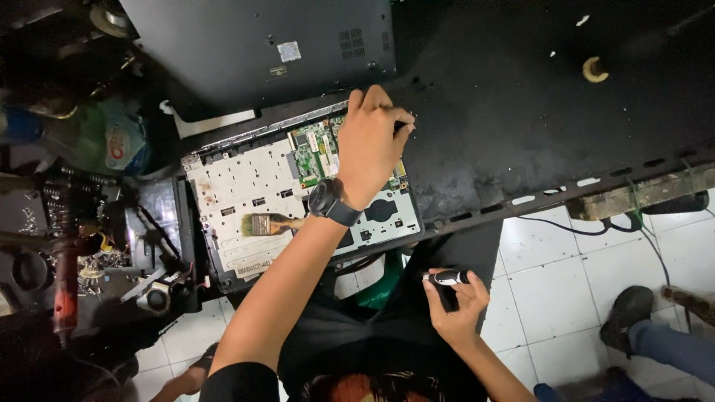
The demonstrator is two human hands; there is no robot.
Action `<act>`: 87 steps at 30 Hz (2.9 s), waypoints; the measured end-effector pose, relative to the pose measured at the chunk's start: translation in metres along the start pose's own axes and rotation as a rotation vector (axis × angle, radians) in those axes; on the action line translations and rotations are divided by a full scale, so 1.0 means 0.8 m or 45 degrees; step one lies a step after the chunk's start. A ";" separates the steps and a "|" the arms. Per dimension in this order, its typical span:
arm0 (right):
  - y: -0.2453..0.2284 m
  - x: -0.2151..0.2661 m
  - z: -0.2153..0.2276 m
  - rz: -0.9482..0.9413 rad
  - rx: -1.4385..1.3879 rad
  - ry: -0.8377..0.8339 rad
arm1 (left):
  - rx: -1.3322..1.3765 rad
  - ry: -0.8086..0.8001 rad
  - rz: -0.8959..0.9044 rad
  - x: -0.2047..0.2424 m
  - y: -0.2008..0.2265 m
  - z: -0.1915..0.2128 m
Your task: The person cleans the internal components of a disassembled electronic device using a brush and a small spray bottle. They then open a black case containing a set of screwdriver bits and select a bit.
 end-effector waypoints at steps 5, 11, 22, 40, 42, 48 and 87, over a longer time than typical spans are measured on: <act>0.001 0.000 -0.003 -0.011 -0.013 -0.018 | 0.079 -0.016 0.050 -0.001 -0.004 0.005; 0.000 -0.001 -0.004 0.004 -0.012 -0.014 | 0.147 0.070 -0.029 -0.007 0.006 0.045; -0.004 -0.004 0.001 -0.013 0.050 0.036 | 1.080 -0.163 0.282 0.164 0.090 0.196; -0.193 -0.292 -0.258 0.083 -0.589 -0.547 | 0.386 0.272 1.835 0.664 -0.016 0.088; -0.178 -0.296 -0.279 0.015 -0.499 -0.554 | 0.380 0.287 2.046 0.664 -0.016 0.094; -0.176 -0.294 -0.285 -0.016 -0.467 -0.535 | 0.314 0.363 1.882 0.668 -0.025 0.095; -0.212 -0.262 -0.298 0.641 -0.097 -0.624 | 0.411 0.361 1.974 0.654 -0.022 0.105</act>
Point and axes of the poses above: each hand's wrist, its own x-axis away from the middle knuckle, its own z-axis out of the back of the hand, y = z × x, the point moved 10 cm from there along -x, towards the middle knuckle, and after that the axes turned 12 degrees about -z, right-handed, at the moved point
